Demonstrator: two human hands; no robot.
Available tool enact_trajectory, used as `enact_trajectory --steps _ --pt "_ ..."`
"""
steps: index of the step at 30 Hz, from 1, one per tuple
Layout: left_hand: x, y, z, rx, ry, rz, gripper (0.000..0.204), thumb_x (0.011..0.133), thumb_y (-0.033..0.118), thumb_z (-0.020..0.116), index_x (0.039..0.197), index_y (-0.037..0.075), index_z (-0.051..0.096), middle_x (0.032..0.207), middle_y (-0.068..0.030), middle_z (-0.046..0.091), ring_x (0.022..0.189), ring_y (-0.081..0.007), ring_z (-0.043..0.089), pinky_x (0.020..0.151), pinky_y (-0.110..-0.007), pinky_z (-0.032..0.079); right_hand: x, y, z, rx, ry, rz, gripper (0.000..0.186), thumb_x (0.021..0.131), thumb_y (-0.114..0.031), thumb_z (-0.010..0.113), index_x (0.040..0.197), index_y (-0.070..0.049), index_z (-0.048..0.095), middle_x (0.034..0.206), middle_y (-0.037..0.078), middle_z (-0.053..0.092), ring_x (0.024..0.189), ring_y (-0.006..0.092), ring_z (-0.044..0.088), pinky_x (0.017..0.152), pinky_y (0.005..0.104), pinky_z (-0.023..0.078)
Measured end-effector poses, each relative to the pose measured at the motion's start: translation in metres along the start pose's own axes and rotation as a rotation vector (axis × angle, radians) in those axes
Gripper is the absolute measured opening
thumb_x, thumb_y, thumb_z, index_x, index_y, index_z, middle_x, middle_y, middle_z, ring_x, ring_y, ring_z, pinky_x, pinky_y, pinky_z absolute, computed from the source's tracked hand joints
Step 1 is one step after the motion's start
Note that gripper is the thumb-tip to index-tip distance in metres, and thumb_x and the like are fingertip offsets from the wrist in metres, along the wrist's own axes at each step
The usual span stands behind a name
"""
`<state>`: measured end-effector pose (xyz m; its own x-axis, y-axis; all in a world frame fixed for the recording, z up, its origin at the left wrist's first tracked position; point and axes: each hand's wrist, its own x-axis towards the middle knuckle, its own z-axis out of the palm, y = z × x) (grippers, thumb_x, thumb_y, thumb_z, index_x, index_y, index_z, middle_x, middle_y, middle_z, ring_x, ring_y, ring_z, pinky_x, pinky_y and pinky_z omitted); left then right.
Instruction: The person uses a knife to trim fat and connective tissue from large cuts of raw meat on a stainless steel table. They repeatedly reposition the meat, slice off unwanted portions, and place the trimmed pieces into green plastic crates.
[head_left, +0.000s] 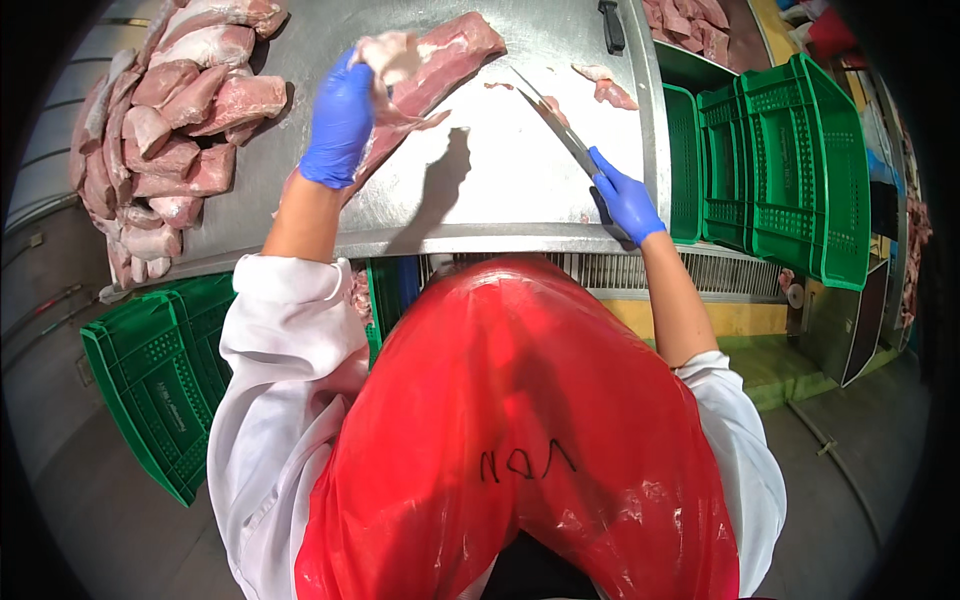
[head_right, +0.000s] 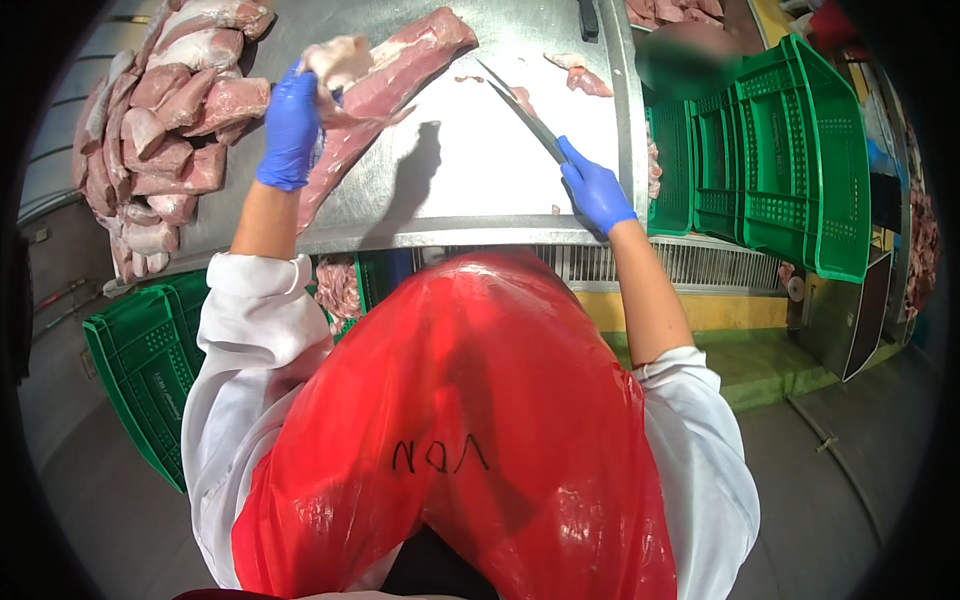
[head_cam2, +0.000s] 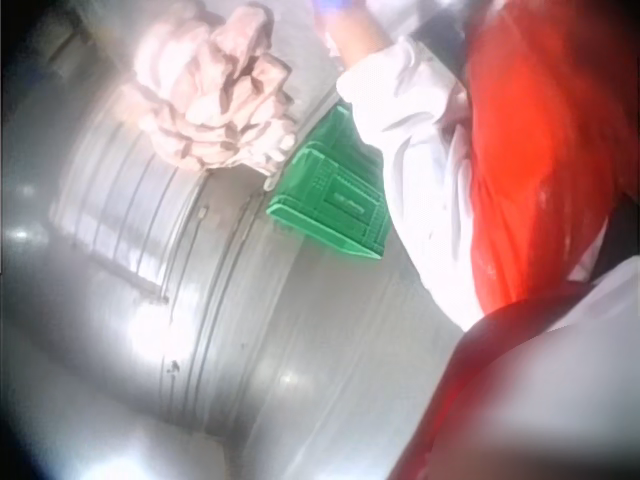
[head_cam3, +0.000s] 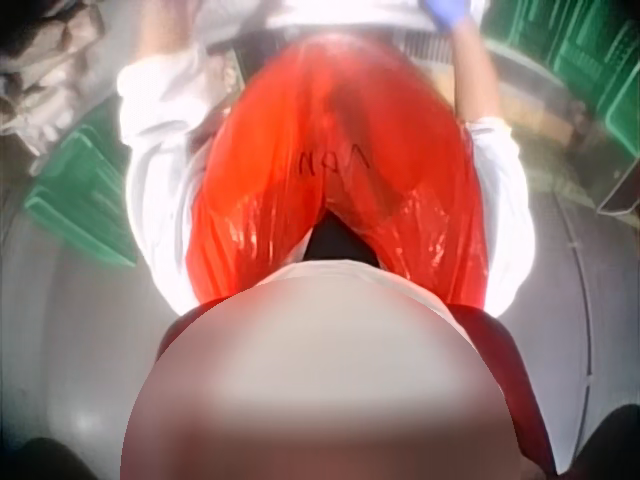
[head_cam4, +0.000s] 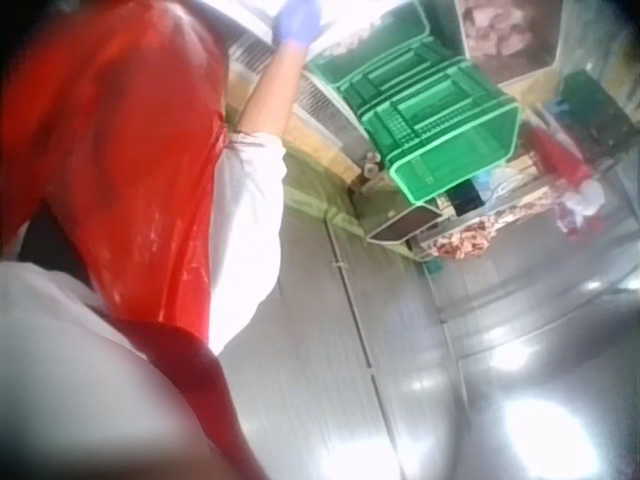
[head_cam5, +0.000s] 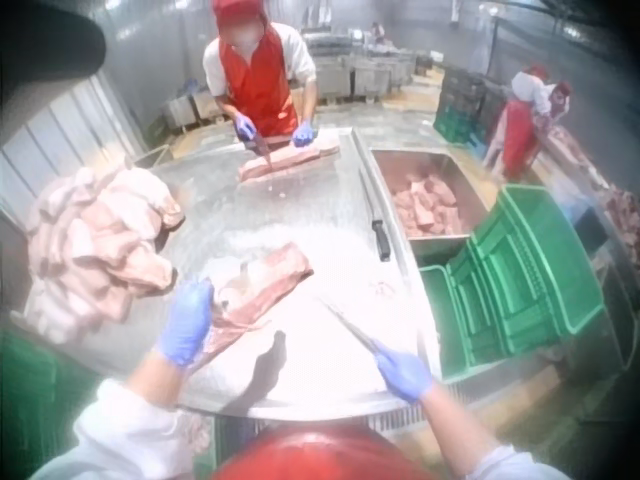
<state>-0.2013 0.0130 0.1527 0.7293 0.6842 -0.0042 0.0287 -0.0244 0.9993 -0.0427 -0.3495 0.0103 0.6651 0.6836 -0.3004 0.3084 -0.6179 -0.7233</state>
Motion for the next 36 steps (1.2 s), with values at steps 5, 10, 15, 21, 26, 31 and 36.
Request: enact_trajectory --steps 5,10,15,21,26,31,36 --pt "-0.002 0.0 -0.01 -0.207 0.012 0.03 0.02 0.099 0.014 0.044 0.105 0.004 0.061 0.087 -0.0064 0.058 0.072 -0.0168 0.061 0.065 -0.032 0.053 -0.033 -0.017 -0.024 0.361 0.03 0.148 0.049 0.102 -0.017 0.055 0.15 -0.023 0.047 0.071 0.001 0.052 0.064 0.0072 0.047 0.061 0.0269 0.047" --pt "-0.048 -0.092 -0.008 -0.514 0.056 -0.312 0.022 0.099 0.013 0.04 0.113 0.006 0.056 0.095 -0.0084 0.06 0.081 -0.0192 0.062 0.074 -0.035 0.055 -0.065 -0.003 -0.045 0.405 0.055 0.24 0.048 0.103 -0.019 0.054 0.15 -0.024 0.047 0.072 0.0 0.053 0.063 0.0072 0.048 0.057 0.0251 0.045" --pt "-0.042 -0.066 0.038 -0.288 -0.104 -0.424 0.019 0.1 0.014 0.041 0.097 0.005 0.056 0.084 -0.0067 0.057 0.072 -0.0168 0.056 0.064 -0.03 0.045 -0.101 0.036 -0.058 0.517 0.159 0.294 0.048 0.104 -0.022 0.051 0.152 -0.022 0.045 0.073 0.0 0.055 0.053 0.0043 0.043 0.049 0.0217 0.039" --pt "-0.014 0.057 0.103 -0.38 -0.524 -0.252 0.031 0.104 0.023 0.047 0.127 0.003 0.055 0.107 -0.008 0.063 0.091 -0.0182 0.063 0.071 -0.032 0.051 -0.126 0.055 -0.061 0.973 0.057 0.2 0.05 0.105 -0.03 0.051 0.148 -0.005 0.045 0.076 0.003 0.061 0.05 0.0065 0.047 0.046 0.021 0.04" --pt "0.005 0.156 0.166 -0.372 -0.768 0.069 0.03 0.099 0.019 0.052 0.119 -0.002 0.06 0.1 -0.0118 0.067 0.084 -0.0221 0.063 0.07 -0.033 0.049 -0.13 0.027 -0.047 1.196 0.02 0.195 0.033 0.107 -0.035 0.046 0.11 -0.005 0.058 0.075 0.006 0.063 0.051 0.0104 0.052 0.048 0.0231 0.043" --pt "0.028 0.192 0.283 -0.23 -0.836 0.267 0.028 0.101 0.02 0.042 0.09 0.003 0.06 0.078 -0.0094 0.061 0.06 -0.0157 0.055 0.056 -0.027 0.045 -0.15 0.055 -0.034 1.395 0.271 0.122 0.035 0.107 -0.034 0.041 0.115 -0.004 0.057 0.074 0.007 0.062 0.05 0.0111 0.052 0.045 0.0252 0.043" --pt "0.045 0.112 0.357 0.109 -0.999 0.451 0.012 0.097 0.015 0.056 0.099 0.006 0.063 0.087 -0.0023 0.065 0.068 -0.0095 0.057 0.064 -0.023 0.047 -0.182 0.077 -0.055 1.324 0.472 0.18 0.045 0.106 -0.037 0.041 0.135 -0.005 0.052 0.078 0.005 0.061 0.052 0.0109 0.051 0.047 0.0249 0.044"
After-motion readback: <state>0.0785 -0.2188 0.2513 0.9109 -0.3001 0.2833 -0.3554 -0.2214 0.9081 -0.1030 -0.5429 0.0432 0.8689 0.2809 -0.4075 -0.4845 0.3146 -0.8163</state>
